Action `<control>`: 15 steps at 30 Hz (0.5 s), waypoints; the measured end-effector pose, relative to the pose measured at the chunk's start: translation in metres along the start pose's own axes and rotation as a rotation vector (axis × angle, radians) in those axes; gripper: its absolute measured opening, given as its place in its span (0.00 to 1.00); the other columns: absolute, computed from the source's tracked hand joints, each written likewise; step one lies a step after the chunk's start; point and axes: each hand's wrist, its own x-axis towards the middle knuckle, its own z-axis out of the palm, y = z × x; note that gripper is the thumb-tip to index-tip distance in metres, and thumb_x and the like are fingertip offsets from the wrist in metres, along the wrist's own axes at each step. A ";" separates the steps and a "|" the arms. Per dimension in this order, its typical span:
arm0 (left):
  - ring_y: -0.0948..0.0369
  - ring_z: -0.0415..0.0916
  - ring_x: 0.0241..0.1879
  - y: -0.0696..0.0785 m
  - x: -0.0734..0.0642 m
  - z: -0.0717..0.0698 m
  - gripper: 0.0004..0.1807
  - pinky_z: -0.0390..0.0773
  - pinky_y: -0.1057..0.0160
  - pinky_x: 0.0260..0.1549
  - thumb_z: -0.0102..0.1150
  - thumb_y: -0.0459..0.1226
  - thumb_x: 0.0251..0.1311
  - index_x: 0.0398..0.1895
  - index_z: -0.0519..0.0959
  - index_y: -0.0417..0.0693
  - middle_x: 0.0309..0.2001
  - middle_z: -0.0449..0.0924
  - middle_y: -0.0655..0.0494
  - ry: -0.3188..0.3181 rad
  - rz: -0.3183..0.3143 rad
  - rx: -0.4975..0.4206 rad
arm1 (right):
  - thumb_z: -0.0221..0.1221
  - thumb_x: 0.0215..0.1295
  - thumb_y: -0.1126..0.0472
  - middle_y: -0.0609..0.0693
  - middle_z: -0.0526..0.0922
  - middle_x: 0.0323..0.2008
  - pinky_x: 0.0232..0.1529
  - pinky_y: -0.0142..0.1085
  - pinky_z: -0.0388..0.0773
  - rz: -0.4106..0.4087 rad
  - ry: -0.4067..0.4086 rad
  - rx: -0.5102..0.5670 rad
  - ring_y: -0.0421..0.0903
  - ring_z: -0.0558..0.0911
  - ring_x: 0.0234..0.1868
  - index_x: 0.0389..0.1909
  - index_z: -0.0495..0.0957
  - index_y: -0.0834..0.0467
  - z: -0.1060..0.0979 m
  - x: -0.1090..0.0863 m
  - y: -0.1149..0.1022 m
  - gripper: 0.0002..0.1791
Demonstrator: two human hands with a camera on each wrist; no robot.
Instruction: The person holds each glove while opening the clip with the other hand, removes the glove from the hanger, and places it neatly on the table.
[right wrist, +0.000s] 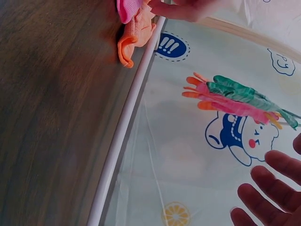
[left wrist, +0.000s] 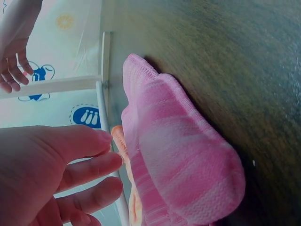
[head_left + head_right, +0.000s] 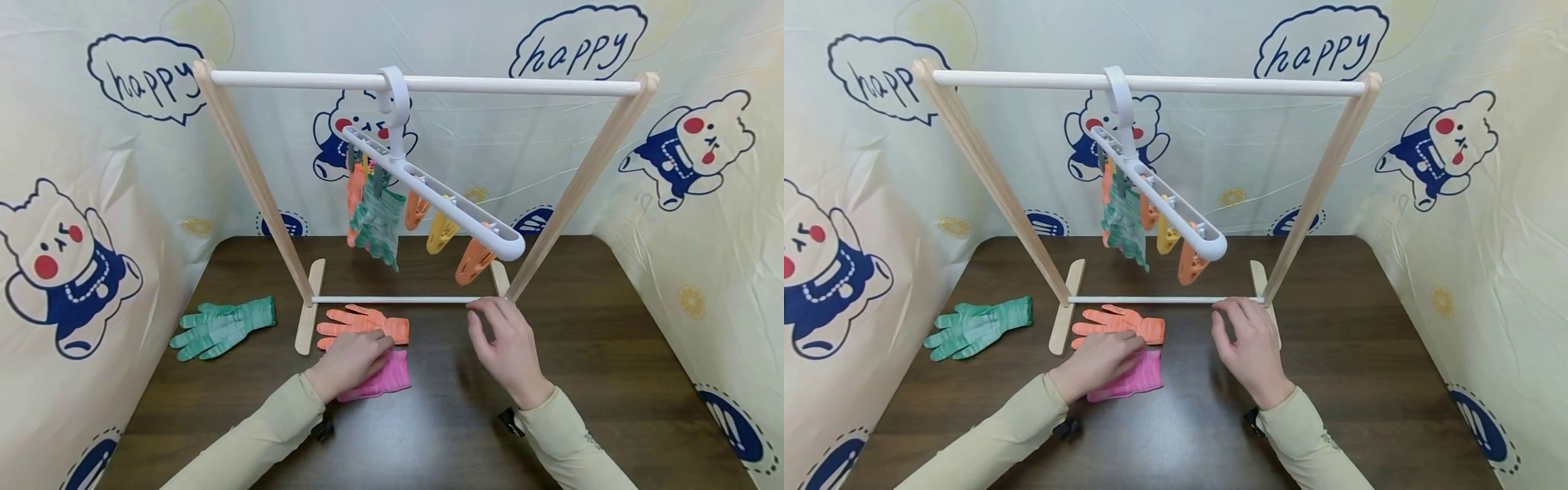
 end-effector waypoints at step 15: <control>0.70 0.59 0.17 0.003 0.000 -0.011 0.08 0.57 0.71 0.14 0.65 0.43 0.70 0.31 0.80 0.55 0.23 0.69 0.65 0.133 -0.068 -0.066 | 0.59 0.71 0.59 0.51 0.86 0.44 0.50 0.49 0.77 -0.033 -0.014 0.027 0.52 0.83 0.47 0.45 0.85 0.58 0.006 0.006 -0.002 0.09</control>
